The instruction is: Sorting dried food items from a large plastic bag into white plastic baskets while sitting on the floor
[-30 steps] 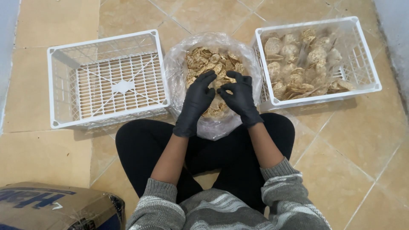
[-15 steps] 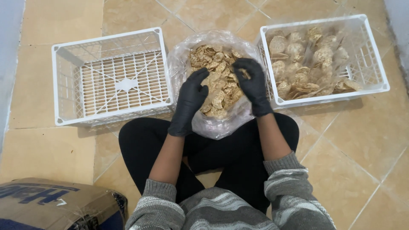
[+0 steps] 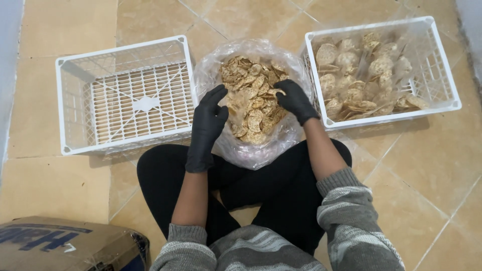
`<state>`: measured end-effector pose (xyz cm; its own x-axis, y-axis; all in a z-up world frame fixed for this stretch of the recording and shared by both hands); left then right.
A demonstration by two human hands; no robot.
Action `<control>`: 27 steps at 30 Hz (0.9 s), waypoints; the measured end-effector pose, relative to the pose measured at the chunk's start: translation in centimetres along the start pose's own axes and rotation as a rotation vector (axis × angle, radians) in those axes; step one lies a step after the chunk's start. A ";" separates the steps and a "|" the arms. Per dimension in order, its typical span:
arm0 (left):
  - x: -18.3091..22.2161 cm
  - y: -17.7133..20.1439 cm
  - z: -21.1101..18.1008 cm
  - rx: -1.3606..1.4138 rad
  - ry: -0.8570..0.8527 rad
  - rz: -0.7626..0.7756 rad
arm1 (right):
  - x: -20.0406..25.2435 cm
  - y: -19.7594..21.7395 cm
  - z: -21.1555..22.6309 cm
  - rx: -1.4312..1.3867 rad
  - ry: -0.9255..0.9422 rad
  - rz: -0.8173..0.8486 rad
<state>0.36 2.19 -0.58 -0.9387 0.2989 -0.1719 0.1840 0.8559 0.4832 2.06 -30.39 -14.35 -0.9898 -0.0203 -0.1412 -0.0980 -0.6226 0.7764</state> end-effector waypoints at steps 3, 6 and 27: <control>0.1 -0.6 0.3 0.046 0.031 -0.003 | -1.3 -3.9 -3.6 0.158 -0.033 0.059; 0.4 -0.2 -1.3 0.037 0.033 -0.003 | -3.3 -4.4 -3.4 0.427 -0.189 0.130; -0.7 -0.7 -0.9 0.125 0.057 0.013 | -6.8 -4.0 -0.7 0.432 -0.080 -0.063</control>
<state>0.64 0.96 0.00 -0.9504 0.2889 -0.1151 0.2280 0.8989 0.3741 9.23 -28.35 -16.95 -0.9837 0.0787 -0.1616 -0.1759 -0.2366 0.9555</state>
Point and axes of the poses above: each hand's wrist, its own x-axis away from the middle knuckle, its own y-axis out of the back of the hand, z = x × y, the point moved 3 cm from there along -x, towards the middle knuckle
